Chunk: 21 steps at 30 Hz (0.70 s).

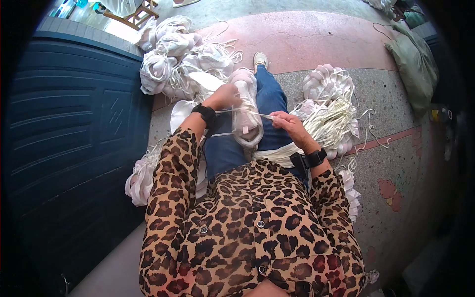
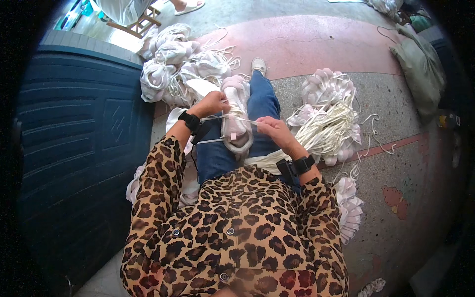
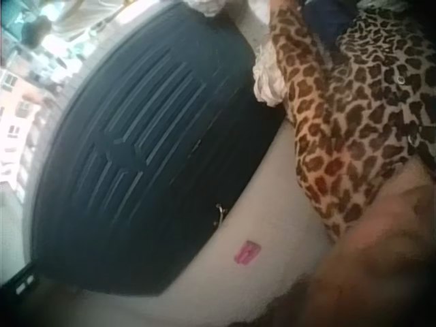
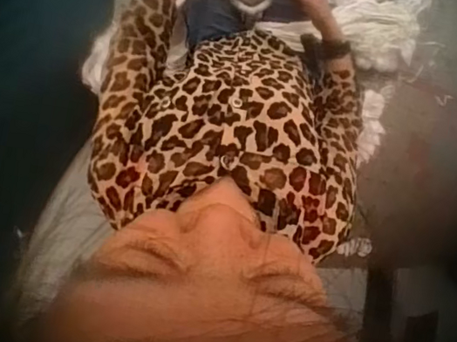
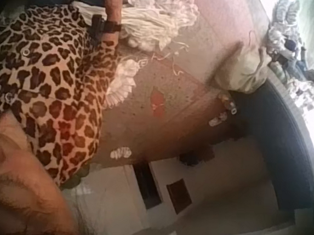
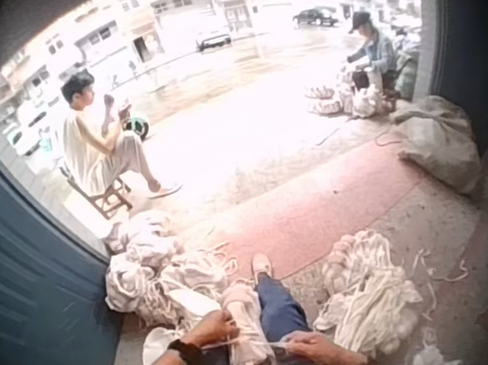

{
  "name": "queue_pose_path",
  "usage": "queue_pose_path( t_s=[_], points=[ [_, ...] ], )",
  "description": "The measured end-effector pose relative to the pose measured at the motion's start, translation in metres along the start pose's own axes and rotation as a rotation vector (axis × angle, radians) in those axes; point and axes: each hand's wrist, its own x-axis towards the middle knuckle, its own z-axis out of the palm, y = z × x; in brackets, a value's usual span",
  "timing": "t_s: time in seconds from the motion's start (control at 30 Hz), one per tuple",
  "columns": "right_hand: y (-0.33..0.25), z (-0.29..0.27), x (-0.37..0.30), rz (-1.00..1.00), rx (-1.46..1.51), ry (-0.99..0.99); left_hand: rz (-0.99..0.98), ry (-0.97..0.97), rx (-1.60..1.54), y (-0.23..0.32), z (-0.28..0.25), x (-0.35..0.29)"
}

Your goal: The recorder is attaching white strings to pink and white shoe upper components as part of a manufacturing process.

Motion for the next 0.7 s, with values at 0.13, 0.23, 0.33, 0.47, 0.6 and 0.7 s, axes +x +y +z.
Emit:
queue_pose_path(
  t_s=[0.13,0.23,0.33,0.47,0.6,0.7],
  points=[
    [-0.005,-0.004,-0.005,0.012,0.172,0.035,-0.012,-0.063,-0.228,0.014,-0.014,-0.006],
    [-0.005,-0.023,-0.015,-0.131,0.438,0.085,-0.256,-0.11,-0.838,0.021,-0.021,-0.021],
    [-0.011,-0.076,-0.039,-0.352,0.816,0.229,-0.405,-0.012,-1.314,-0.002,-0.018,-0.033],
    [-0.026,-0.149,-0.089,-0.756,1.247,0.249,-0.477,0.016,-1.283,-0.012,0.007,-0.039],
    [-0.031,-0.172,-0.118,-0.909,1.362,0.118,-0.542,0.203,-1.077,0.009,0.026,-0.047],
    [-0.018,-0.195,-0.126,-0.921,1.38,0.206,-0.439,0.174,-1.194,-0.001,0.011,-0.061]
  ],
)
